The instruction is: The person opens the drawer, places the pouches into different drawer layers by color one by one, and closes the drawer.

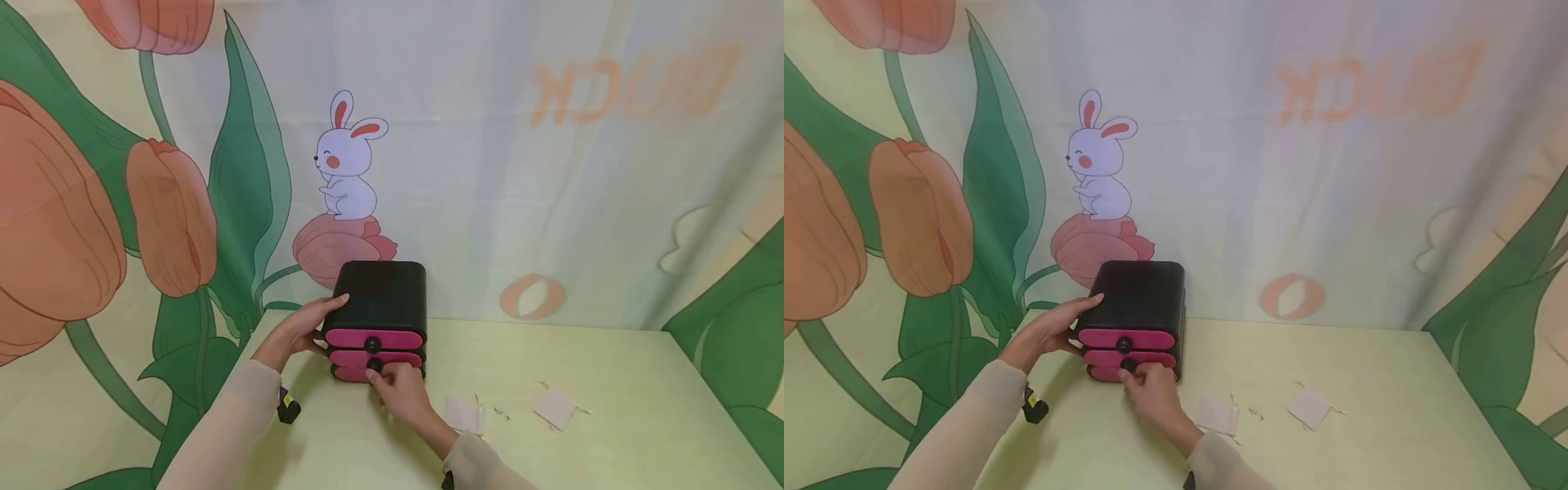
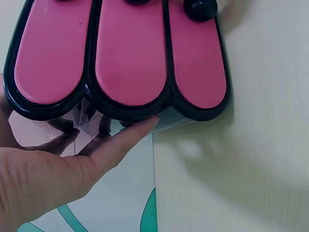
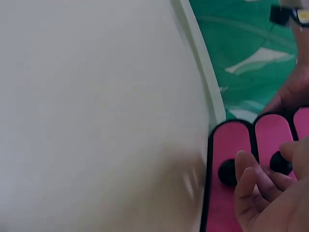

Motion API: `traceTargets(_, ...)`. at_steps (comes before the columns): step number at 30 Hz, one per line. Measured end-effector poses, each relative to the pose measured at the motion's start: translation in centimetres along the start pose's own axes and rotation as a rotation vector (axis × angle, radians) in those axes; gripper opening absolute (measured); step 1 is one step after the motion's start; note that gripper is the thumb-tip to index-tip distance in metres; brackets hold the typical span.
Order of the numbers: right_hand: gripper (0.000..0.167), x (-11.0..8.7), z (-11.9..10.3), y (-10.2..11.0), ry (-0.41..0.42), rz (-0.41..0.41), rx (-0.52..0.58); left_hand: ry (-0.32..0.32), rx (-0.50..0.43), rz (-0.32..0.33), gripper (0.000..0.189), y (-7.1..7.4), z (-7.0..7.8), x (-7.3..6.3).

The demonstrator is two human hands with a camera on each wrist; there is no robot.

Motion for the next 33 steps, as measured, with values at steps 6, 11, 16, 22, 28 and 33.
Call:
traceTargets(6, 0.049, 0.7, 0.8, 0.4, -0.055, 0.041, -0.168, -0.002, -0.005, 0.007, 0.104, 0.2, -0.3, 0.1)
traceTargets(11, 0.064, 0.7, 2.9, -0.6, -0.162, 0.046, -0.236, 0.0, -0.007, 0.009, 0.105, 0.2, -0.3, 0.1)
traceTargets(16, 0.06, 1.2, 3.9, -1.8, -0.125, 0.15, -0.139, -0.003, -0.01, -0.001, 0.102, 0.1, -0.2, 0.1)
traceTargets(22, 0.054, -0.5, 3.7, -2.8, -0.15, 0.178, -0.038, 0.005, -0.01, -0.003, 0.102, -0.3, 0.0, 0.0)
traceTargets(28, 0.053, -3.7, 3.1, -4.3, -0.18, 0.116, -0.019, -0.002, -0.003, -0.008, 0.099, -0.3, 0.2, -0.2)
traceTargets(33, 0.05, -5.5, 2.8, -5.1, -0.202, 0.112, -0.009, 0.002, -0.003, -0.018, 0.098, -0.4, 0.3, 0.0)
Point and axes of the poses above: each hand's wrist, its own x-axis towards the middle knuckle, its own y-axis out of the back of the hand, z = x × y, the point moved 4 cm from there along x, towards the middle knuckle, and after that the axes turned 14 degrees about -z, right-handed, at the moved point
